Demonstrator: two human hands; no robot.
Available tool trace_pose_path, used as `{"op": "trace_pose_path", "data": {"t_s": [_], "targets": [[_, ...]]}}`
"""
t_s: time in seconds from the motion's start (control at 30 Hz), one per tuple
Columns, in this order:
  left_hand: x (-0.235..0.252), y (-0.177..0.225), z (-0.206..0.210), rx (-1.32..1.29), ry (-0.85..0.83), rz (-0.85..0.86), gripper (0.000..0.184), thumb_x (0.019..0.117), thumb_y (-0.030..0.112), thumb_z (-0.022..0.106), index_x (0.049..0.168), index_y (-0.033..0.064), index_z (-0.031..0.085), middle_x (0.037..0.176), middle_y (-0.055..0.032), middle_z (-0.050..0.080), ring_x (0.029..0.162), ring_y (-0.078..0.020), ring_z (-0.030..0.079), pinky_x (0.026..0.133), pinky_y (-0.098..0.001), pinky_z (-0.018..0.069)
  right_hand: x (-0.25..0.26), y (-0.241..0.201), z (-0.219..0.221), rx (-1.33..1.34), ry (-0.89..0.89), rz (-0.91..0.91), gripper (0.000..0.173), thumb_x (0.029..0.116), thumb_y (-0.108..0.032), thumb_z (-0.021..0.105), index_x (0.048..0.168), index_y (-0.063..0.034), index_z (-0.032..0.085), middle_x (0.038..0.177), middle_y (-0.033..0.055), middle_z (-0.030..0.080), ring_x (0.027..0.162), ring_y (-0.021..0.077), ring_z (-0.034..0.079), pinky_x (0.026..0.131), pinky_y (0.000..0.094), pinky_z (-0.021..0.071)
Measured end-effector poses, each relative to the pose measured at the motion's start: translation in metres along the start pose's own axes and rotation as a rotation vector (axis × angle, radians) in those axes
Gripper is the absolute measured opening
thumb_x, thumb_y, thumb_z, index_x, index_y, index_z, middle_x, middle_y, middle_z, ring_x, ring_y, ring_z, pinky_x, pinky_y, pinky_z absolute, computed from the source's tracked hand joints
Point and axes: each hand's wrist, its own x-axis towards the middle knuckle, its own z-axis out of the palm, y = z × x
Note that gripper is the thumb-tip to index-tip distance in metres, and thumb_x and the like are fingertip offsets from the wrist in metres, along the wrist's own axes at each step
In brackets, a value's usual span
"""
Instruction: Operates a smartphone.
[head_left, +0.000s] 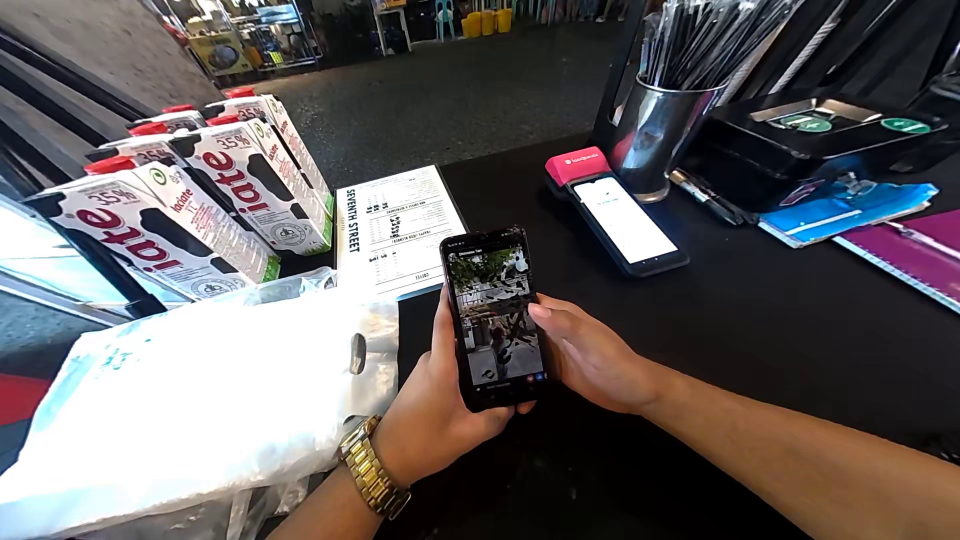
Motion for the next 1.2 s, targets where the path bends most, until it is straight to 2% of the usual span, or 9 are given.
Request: {"op": "trace_pose_path", "data": {"t_s": [0.27, 0.47, 0.6, 0.7, 0.87, 1.03, 1.2], "targets": [[-0.0003, 0.0004, 0.0005, 0.018, 0.008, -0.011, 0.135, 0.0718, 0.025, 0.092, 0.162, 0.0239, -0.008, 0.131, -0.0002, 0.065, 0.117, -0.0096, 0.067, 0.099, -0.0335, 0.0600, 0.0004, 0.0000, 0.0001, 0.003, 0.000, 0.000, 0.061, 0.0985, -0.064, 0.049, 0.139, -0.0190, 0.055, 0.121, 0.0135, 0.069, 0.105, 0.0254, 0.071, 0.079, 0.0424, 0.0632], [0.0004, 0.0009, -0.0003, -0.005, -0.011, -0.009, 0.134, 0.0738, 0.023, 0.091, 0.162, 0.0258, -0.010, 0.131, -0.0004, 0.065, 0.116, -0.0102, 0.067, 0.100, -0.0340, 0.0601, 0.0008, -0.0002, 0.0003, -0.015, 0.016, 0.000, 0.062, 0.0972, -0.065, 0.051, 0.138, -0.0193, 0.056, 0.121, 0.0122, 0.069, 0.107, 0.0242, 0.070, 0.086, 0.0429, 0.0616], [0.0004, 0.0007, -0.0001, -0.008, -0.013, -0.010, 0.134, 0.0734, 0.022, 0.091, 0.162, 0.0280, -0.010, 0.132, -0.0005, 0.064, 0.116, -0.0110, 0.067, 0.100, -0.0345, 0.0601, 0.0007, -0.0001, 0.0009, -0.016, 0.029, 0.002, 0.060, 0.0976, -0.064, 0.051, 0.137, -0.0188, 0.056, 0.120, 0.0117, 0.069, 0.107, 0.0235, 0.070, 0.086, 0.0420, 0.0614], [0.0002, 0.0002, 0.0004, 0.008, -0.003, -0.006, 0.134, 0.0728, 0.023, 0.091, 0.162, 0.0267, -0.009, 0.131, -0.0006, 0.064, 0.116, -0.0104, 0.067, 0.099, -0.0339, 0.0603, 0.0005, 0.0006, 0.0003, -0.022, 0.025, -0.004, 0.062, 0.0972, -0.065, 0.051, 0.138, -0.0191, 0.056, 0.121, 0.0109, 0.069, 0.109, 0.0225, 0.070, 0.089, 0.0416, 0.0605], [0.0004, -0.0001, 0.0004, 0.018, -0.003, 0.003, 0.135, 0.0731, 0.024, 0.091, 0.162, 0.0253, -0.010, 0.135, -0.0007, 0.062, 0.119, -0.0104, 0.065, 0.100, -0.0343, 0.0596, 0.0007, 0.0008, -0.0010, -0.029, 0.007, -0.004, 0.062, 0.0977, -0.065, 0.050, 0.138, -0.0186, 0.055, 0.120, 0.0125, 0.069, 0.107, 0.0240, 0.070, 0.086, 0.0423, 0.0614], [0.0001, 0.0002, 0.0000, 0.017, -0.008, 0.004, 0.134, 0.0735, 0.023, 0.091, 0.162, 0.0251, -0.010, 0.134, -0.0009, 0.062, 0.119, -0.0099, 0.065, 0.101, -0.0338, 0.0594, 0.0005, 0.0007, -0.0002, -0.032, 0.020, -0.010, 0.063, 0.0974, -0.066, 0.050, 0.140, -0.0192, 0.055, 0.124, 0.0109, 0.068, 0.113, 0.0228, 0.068, 0.094, 0.0429, 0.0586], [-0.0001, 0.0007, -0.0002, 0.027, -0.011, -0.013, 0.136, 0.0725, 0.023, 0.092, 0.162, 0.0253, -0.010, 0.133, -0.0003, 0.064, 0.119, -0.0092, 0.065, 0.100, -0.0333, 0.0594, 0.0006, 0.0004, -0.0001, -0.041, 0.020, -0.016, 0.063, 0.0977, -0.066, 0.050, 0.139, -0.0184, 0.056, 0.123, 0.0106, 0.069, 0.112, 0.0222, 0.068, 0.095, 0.0421, 0.0583]]}}
